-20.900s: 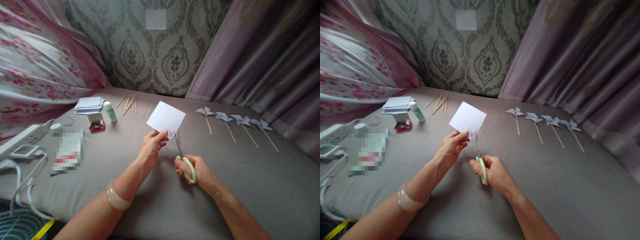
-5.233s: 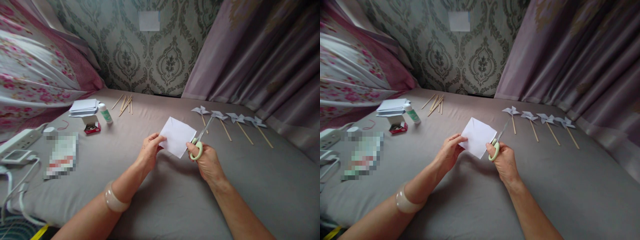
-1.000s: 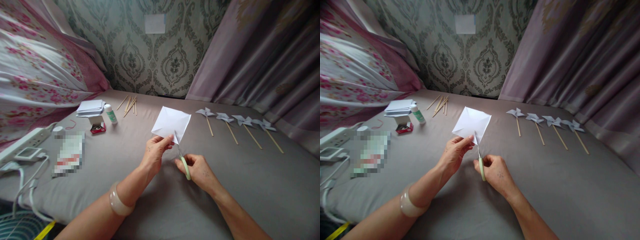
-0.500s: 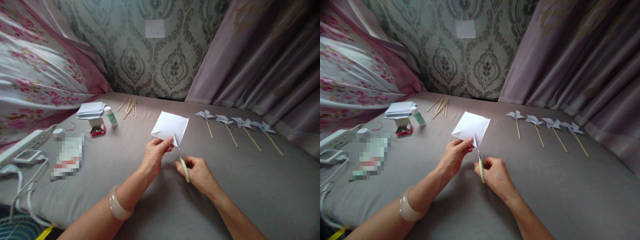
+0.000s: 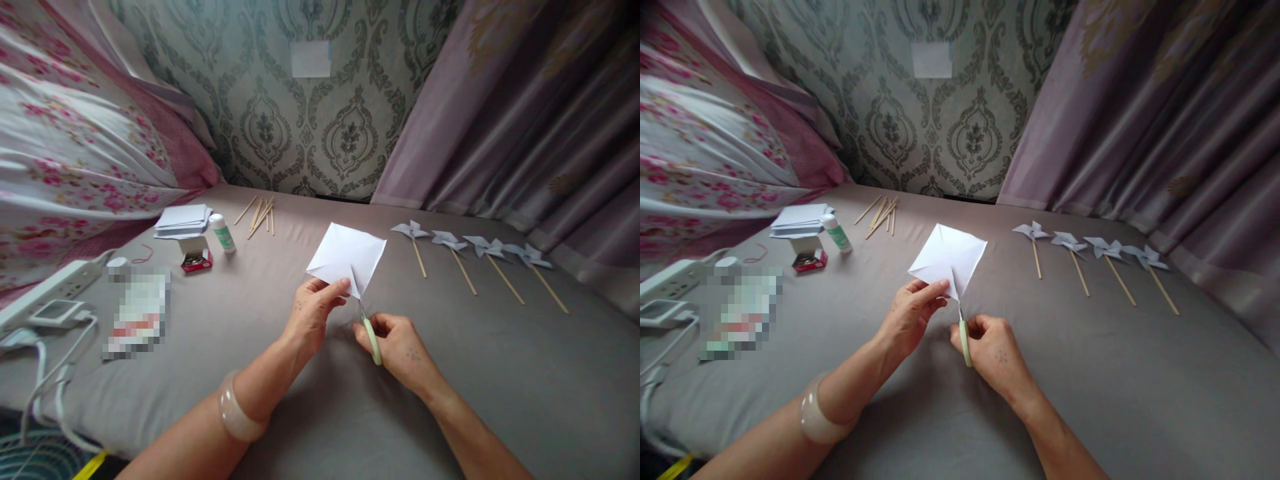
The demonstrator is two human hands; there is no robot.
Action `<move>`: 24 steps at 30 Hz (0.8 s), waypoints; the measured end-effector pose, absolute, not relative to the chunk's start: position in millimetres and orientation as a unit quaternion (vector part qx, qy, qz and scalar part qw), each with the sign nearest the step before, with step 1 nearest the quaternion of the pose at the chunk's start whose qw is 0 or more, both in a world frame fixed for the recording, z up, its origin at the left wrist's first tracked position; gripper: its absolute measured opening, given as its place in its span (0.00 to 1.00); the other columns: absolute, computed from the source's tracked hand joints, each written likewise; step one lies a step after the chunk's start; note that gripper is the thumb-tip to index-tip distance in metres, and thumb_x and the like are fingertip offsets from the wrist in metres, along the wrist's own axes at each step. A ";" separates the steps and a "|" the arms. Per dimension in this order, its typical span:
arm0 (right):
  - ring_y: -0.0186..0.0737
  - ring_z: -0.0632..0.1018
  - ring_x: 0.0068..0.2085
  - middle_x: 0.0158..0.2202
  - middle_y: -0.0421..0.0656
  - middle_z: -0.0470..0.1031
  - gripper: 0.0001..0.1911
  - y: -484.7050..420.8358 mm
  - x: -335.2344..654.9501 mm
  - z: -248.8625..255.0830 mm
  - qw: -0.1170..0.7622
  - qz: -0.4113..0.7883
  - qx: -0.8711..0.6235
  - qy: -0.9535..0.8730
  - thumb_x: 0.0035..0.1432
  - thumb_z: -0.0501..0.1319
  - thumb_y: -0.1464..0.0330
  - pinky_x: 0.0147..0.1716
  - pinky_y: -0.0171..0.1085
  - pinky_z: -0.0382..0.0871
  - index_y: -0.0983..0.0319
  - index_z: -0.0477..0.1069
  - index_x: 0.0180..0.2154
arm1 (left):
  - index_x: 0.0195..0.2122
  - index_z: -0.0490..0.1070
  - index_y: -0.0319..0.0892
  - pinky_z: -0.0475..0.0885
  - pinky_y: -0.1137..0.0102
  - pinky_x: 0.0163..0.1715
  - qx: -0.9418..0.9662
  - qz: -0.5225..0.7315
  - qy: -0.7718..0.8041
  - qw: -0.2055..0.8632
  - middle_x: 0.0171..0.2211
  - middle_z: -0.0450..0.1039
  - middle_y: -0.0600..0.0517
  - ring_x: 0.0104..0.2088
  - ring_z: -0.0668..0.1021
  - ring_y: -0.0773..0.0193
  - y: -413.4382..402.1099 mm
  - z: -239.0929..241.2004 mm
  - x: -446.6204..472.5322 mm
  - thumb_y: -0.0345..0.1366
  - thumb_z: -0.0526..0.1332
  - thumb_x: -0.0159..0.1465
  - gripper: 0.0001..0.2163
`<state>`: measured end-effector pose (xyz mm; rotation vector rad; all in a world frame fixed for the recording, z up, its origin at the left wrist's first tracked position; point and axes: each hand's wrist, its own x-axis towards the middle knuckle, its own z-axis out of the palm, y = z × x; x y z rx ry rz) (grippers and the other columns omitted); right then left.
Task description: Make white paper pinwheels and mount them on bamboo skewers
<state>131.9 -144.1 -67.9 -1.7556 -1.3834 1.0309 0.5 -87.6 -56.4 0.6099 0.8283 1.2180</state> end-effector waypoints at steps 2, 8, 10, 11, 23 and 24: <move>0.31 0.62 0.22 0.18 0.37 0.63 0.17 -144.4 131.3 -67.7 0.333 0.399 -0.671 -0.529 0.46 0.61 0.56 0.21 0.33 0.54 0.62 0.66 0.19 | 0.27 0.76 0.37 0.67 0.74 0.26 0.252 0.554 0.362 0.706 0.27 0.76 0.52 0.25 0.75 0.70 -85.5 -53.8 -0.8 0.35 0.75 0.41 0.14; 0.30 0.61 0.22 0.18 0.36 0.62 0.17 -146.2 130.1 -68.5 0.331 0.405 -0.663 -0.536 0.46 0.62 0.56 0.21 0.32 0.53 0.62 0.64 0.18 | 0.31 0.76 0.39 0.68 0.74 0.27 0.196 0.569 0.347 0.720 0.30 0.77 0.52 0.27 0.75 0.69 -77.4 -52.0 -5.0 0.36 0.76 0.40 0.17; 0.30 0.61 0.22 0.18 0.36 0.63 0.17 -146.5 130.3 -69.2 0.329 0.407 -0.662 -0.537 0.46 0.62 0.56 0.21 0.33 0.53 0.62 0.65 0.19 | 0.31 0.77 0.39 0.69 0.73 0.29 0.194 0.568 0.348 0.721 0.31 0.78 0.52 0.28 0.75 0.68 -76.3 -52.6 -5.4 0.35 0.75 0.40 0.17; 0.30 0.61 0.22 0.18 0.37 0.63 0.17 -146.4 130.3 -69.5 0.328 0.407 -0.662 -0.537 0.46 0.62 0.56 0.21 0.33 0.53 0.62 0.66 0.19 | 0.31 0.77 0.38 0.70 0.72 0.29 0.194 0.566 0.350 0.720 0.32 0.78 0.51 0.28 0.76 0.68 -76.2 -52.8 -5.4 0.35 0.75 0.40 0.16; 0.31 0.65 0.20 0.19 0.37 0.67 0.16 -147.6 153.0 -57.7 0.160 0.457 -0.642 -0.595 0.45 0.66 0.57 0.18 0.31 0.55 0.64 0.72 0.22 | 0.26 0.76 0.38 0.70 0.72 0.32 0.188 0.598 0.358 0.692 0.27 0.78 0.52 0.27 0.76 0.68 -67.5 -52.7 -12.0 0.31 0.74 0.41 0.11; 0.31 0.65 0.19 0.18 0.37 0.67 0.16 -147.0 159.7 -57.1 0.134 0.462 -0.642 -0.596 0.45 0.66 0.56 0.17 0.31 0.54 0.63 0.72 0.22 | 0.27 0.76 0.38 0.70 0.72 0.33 0.182 0.601 0.363 0.689 0.28 0.78 0.52 0.28 0.77 0.67 -65.1 -53.0 -13.6 0.31 0.73 0.41 0.11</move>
